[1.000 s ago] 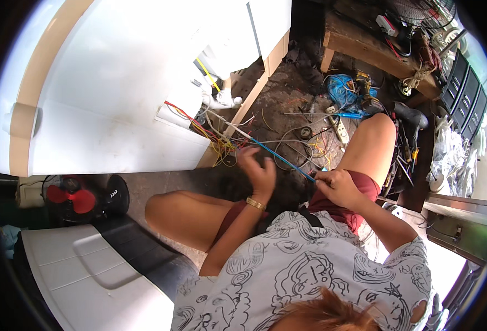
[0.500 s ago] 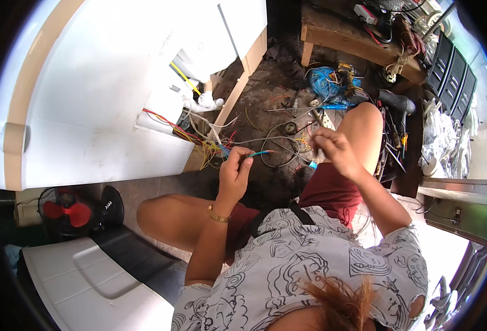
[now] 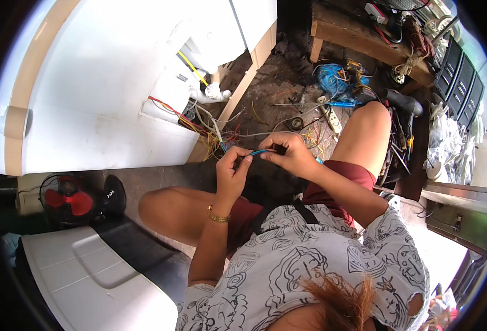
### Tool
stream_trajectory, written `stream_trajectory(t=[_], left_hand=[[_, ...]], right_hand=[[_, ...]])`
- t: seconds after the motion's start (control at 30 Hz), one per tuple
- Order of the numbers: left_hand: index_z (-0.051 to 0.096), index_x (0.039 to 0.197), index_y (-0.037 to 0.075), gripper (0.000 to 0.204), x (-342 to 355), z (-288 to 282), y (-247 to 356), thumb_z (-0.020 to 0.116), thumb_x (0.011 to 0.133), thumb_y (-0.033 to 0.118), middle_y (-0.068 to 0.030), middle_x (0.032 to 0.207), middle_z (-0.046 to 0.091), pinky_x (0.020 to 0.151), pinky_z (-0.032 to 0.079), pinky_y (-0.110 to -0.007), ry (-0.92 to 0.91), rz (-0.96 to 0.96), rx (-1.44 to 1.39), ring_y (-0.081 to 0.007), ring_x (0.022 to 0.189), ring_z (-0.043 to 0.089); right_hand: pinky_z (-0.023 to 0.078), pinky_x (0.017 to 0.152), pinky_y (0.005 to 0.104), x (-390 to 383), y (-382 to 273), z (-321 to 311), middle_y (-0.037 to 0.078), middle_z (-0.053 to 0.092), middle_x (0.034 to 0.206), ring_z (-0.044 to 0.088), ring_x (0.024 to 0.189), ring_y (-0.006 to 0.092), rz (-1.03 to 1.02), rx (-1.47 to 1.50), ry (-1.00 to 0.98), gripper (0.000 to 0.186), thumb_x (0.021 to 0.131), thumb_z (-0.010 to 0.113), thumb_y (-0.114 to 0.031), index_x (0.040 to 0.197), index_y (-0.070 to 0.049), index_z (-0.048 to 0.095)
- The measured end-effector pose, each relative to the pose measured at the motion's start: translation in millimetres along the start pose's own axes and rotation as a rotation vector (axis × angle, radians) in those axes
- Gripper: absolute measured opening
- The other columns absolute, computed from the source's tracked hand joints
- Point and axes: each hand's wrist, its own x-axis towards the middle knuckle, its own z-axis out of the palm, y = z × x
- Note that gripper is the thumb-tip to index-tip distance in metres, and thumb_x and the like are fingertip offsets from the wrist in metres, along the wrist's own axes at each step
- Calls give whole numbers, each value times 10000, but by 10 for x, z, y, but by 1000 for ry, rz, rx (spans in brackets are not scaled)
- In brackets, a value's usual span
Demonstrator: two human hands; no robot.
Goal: The person works on the internal electrical wiring of a white appliance by hand, joining wires and applying electrical tape to connections while sitting on the floor.
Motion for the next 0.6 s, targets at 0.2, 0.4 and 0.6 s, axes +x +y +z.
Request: stream_trajectory(t=[0.2, 0.4, 0.6], left_hand=[[616, 909, 19, 75, -129, -18, -53, 602, 940, 86, -4, 823, 607, 621, 428, -198, 79, -169, -205, -57, 700, 531], [556, 863, -1, 87, -306, -272, -167, 570, 909, 71, -58, 778, 550, 616, 408, -234, -71, 31, -273, -104, 744, 531], [559, 769, -28, 175, -422, -295, 17, 699, 794, 73, -111, 742, 492, 595, 416, -297, -206, -211, 341, -186, 723, 538]], right_hand=[[493, 636, 252, -118, 195, 239, 37, 665, 765, 605, 705, 86, 162, 205, 19, 93, 847, 708, -42, 870, 28, 653], [468, 609, 229, -330, 350, 393, 39, 663, 749, 585, 684, 70, 440, 431, -124, 108, 868, 674, -82, 859, 21, 641], [481, 633, 303, -327, 510, 483, 62, 666, 729, 599, 672, 126, 461, 269, -328, 137, 809, 693, -139, 807, -6, 664]])
